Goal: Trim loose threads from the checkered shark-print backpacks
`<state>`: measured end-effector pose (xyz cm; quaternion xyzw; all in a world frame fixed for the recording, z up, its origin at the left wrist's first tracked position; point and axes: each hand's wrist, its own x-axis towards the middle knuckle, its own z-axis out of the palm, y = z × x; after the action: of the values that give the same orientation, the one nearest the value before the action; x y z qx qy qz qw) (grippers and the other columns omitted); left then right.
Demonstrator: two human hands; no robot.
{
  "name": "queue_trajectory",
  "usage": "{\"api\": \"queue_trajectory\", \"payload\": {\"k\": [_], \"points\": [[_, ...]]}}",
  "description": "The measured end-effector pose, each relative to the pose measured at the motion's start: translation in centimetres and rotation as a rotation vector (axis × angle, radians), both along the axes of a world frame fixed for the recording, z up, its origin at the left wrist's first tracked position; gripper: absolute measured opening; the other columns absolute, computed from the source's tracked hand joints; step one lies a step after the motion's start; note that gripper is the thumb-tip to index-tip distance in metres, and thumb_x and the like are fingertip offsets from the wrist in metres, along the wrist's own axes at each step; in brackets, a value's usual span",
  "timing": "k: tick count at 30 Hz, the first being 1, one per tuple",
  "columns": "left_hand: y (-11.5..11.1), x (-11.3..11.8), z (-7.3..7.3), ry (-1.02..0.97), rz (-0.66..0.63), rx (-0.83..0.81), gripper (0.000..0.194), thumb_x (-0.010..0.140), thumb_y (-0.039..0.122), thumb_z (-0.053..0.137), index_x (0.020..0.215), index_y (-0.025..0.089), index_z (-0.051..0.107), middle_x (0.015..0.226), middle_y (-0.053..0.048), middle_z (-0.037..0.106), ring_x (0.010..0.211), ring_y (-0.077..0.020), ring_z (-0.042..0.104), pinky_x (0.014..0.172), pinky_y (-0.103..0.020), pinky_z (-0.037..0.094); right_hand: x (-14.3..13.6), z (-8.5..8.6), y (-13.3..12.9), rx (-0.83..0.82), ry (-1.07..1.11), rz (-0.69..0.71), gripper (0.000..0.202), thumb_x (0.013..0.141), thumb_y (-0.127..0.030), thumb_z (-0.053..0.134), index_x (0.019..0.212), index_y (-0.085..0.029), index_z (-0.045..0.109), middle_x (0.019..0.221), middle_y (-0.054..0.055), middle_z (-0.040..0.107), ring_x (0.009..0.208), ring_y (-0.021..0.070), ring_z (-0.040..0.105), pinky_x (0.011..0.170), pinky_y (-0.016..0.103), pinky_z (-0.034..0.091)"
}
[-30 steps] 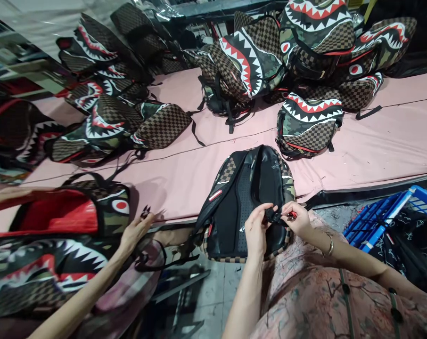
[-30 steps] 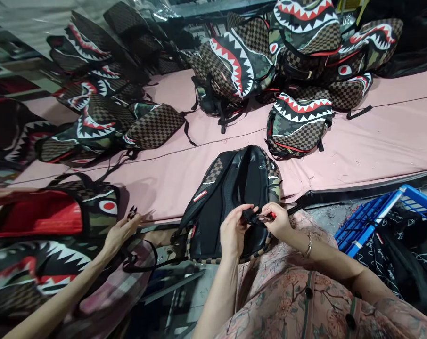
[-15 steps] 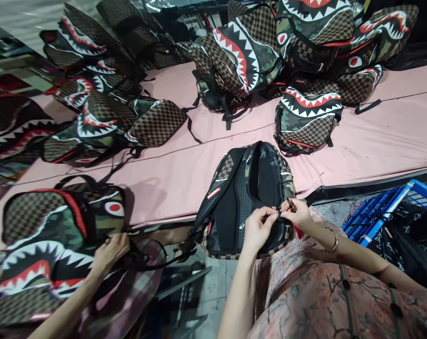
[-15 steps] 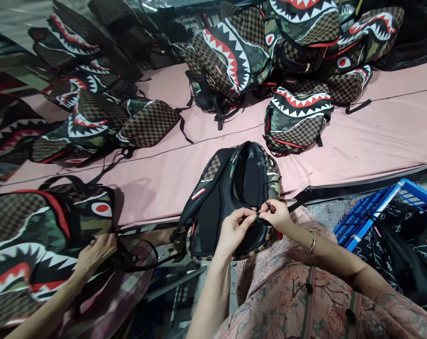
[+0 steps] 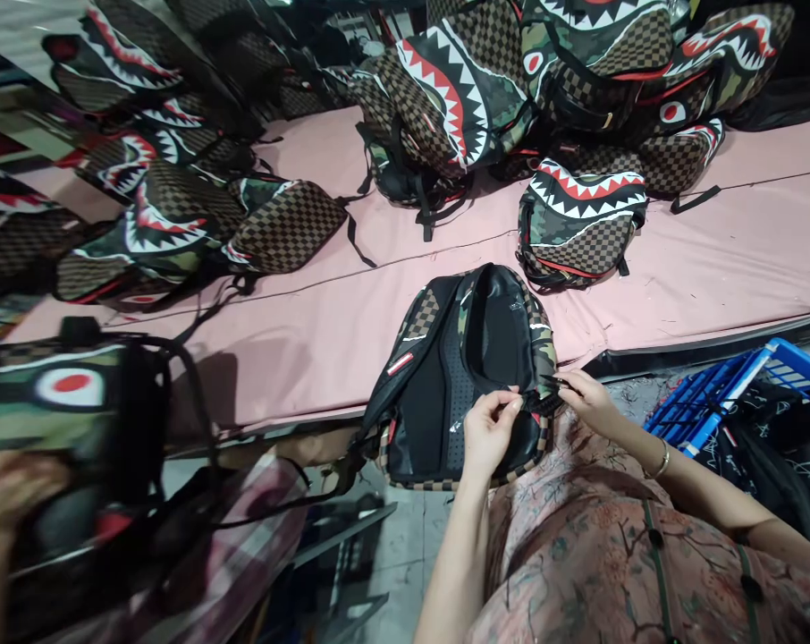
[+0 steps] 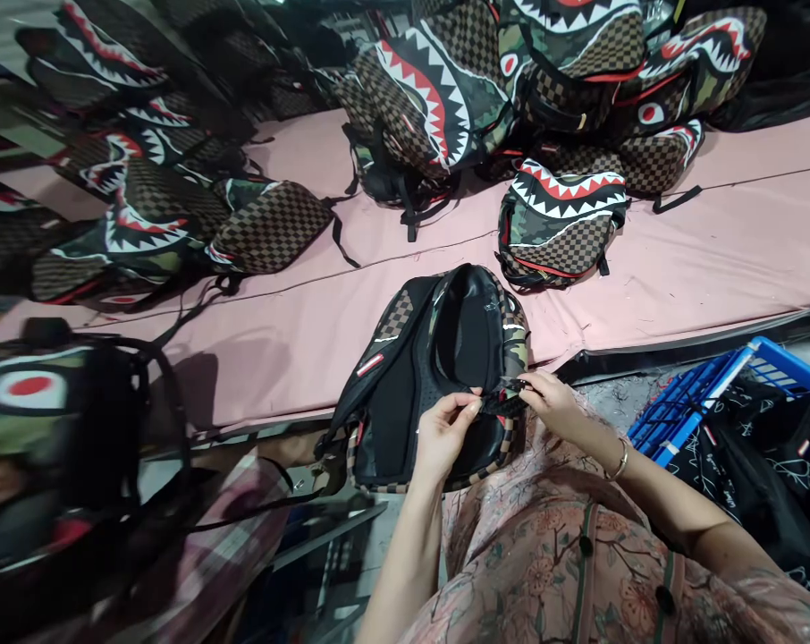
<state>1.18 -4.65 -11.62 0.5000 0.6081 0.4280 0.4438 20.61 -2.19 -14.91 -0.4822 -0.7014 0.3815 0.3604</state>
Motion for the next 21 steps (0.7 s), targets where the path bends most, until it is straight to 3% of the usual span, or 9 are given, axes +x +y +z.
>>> {"api": "queue_trajectory", "payload": {"k": [5, 12, 16, 21], "points": [[0.0, 0.2, 0.1, -0.004, -0.002, -0.029, 0.018, 0.068, 0.032, 0.062, 0.073, 0.016, 0.066, 0.089, -0.008, 0.068, 0.082, -0.0188, 0.060, 0.075, -0.031, 0.044, 0.1, 0.6, 0.0, 0.328, -0.207, 0.116, 0.029, 0.091, -0.034, 0.035, 0.097, -0.017, 0.058, 0.084, 0.008, 0.059, 0.080, 0.0183, 0.051, 0.075, 0.032, 0.040], [0.0, 0.2, 0.2, -0.007, 0.007, -0.032, 0.017, 0.068, 0.031, 0.062, 0.074, 0.016, 0.066, 0.089, -0.008, 0.068, 0.080, -0.0182, 0.060, 0.073, -0.031, 0.045, -0.7, 1.1, 0.7, 0.453, -0.361, 0.159, 0.039, 0.092, -0.043, 0.030, 0.090, -0.018, 0.061, 0.081, 0.007, 0.061, 0.076, 0.0181, 0.050, 0.072, 0.031, 0.037], [-0.1, 0.0, 0.1, -0.033, -0.006, -0.052, 0.019, 0.069, 0.032, 0.061, 0.075, 0.015, 0.066, 0.092, -0.009, 0.068, 0.083, -0.0194, 0.060, 0.073, -0.031, 0.046, -0.6, 1.1, 0.7, 0.331, -0.232, 0.117, 0.032, 0.091, -0.035, 0.036, 0.087, -0.018, 0.062, 0.080, 0.007, 0.061, 0.077, 0.0178, 0.052, 0.073, 0.030, 0.039], [-0.5, -0.4, 0.0, -0.115, -0.020, -0.089, 0.022, 0.072, 0.035, 0.060, 0.079, 0.015, 0.066, 0.098, -0.010, 0.066, 0.096, -0.0234, 0.058, 0.073, -0.032, 0.048, -1.2, 1.0, 0.4, -0.110, 0.106, 0.117, 0.020, 0.084, -0.029, 0.047, 0.096, -0.019, 0.059, 0.088, 0.004, 0.061, 0.083, 0.0161, 0.056, 0.073, 0.027, 0.045]]}}
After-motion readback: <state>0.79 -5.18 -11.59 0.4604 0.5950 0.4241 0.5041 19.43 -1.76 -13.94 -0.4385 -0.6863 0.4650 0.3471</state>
